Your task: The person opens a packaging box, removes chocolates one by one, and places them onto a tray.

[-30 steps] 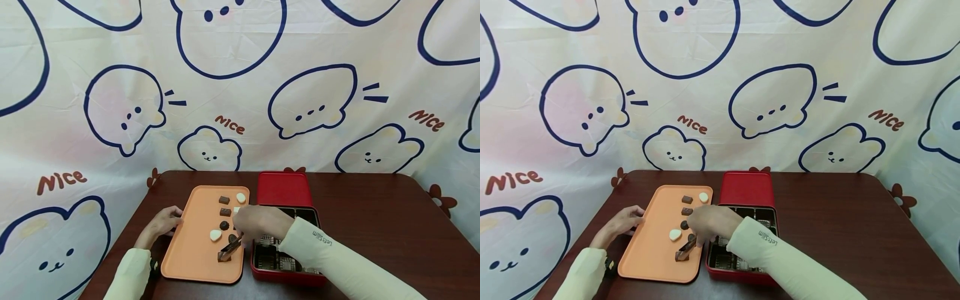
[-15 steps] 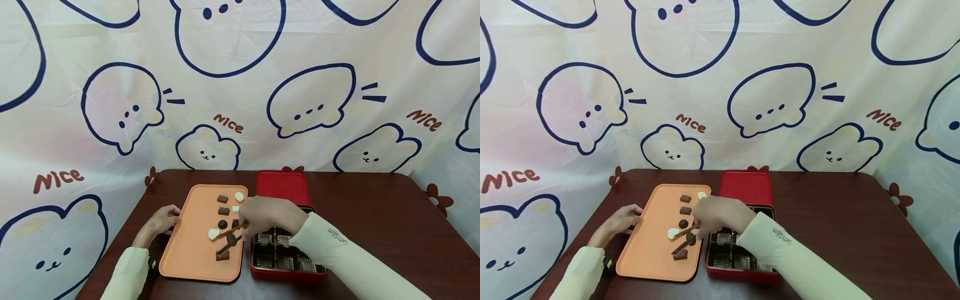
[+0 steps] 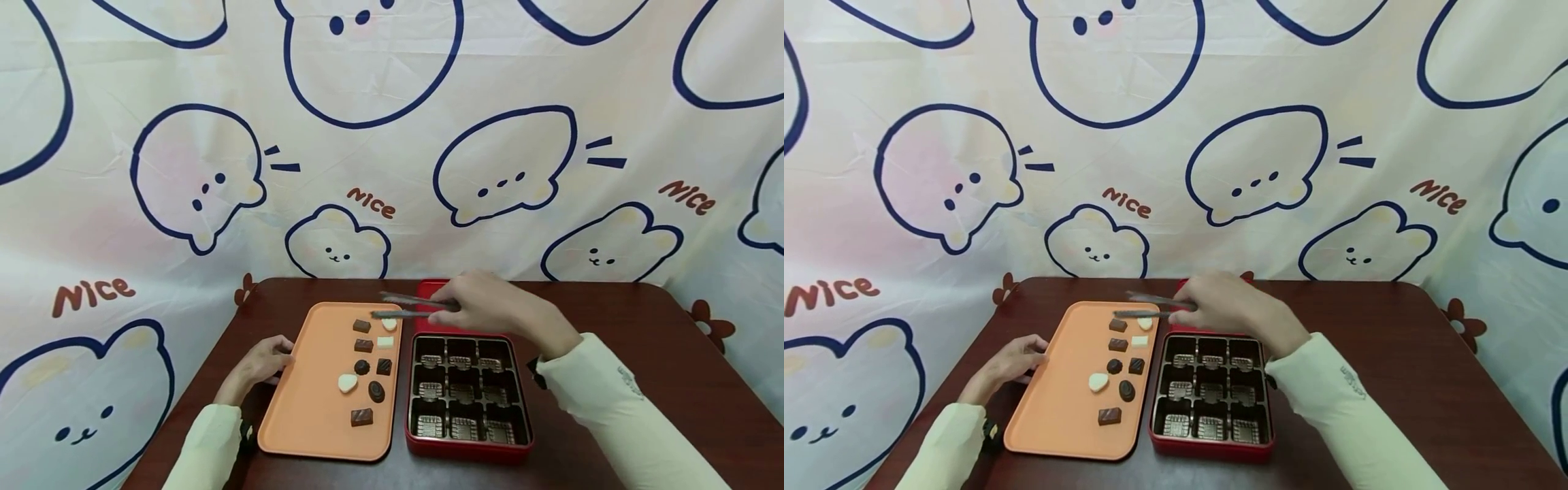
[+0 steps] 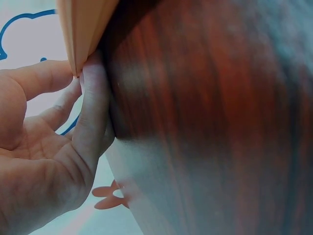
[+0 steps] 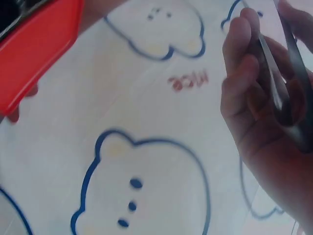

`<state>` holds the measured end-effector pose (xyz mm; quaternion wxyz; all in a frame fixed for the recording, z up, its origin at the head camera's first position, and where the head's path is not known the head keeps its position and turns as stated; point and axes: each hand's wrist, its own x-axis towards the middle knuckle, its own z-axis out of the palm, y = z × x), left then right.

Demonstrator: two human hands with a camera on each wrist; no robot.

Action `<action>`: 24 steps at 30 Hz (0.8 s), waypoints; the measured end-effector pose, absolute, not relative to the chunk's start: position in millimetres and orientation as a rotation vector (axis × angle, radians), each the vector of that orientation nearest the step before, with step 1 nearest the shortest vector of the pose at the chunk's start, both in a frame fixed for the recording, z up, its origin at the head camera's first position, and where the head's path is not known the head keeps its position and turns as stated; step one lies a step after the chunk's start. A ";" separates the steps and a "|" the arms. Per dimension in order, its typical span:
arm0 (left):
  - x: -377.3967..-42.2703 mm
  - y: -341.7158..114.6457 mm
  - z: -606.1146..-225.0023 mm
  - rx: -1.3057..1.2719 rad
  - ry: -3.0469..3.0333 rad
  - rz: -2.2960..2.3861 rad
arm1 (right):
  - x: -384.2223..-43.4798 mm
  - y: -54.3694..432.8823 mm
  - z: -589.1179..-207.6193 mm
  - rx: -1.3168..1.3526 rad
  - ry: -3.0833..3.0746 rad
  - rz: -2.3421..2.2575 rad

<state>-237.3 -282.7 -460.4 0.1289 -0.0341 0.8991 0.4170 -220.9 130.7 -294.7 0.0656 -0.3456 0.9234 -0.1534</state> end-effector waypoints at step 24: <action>-238.2 -283.7 -461.3 -0.092 2.602 1.227 | -242.9 280.2 -348.9 -0.293 3.032 -0.580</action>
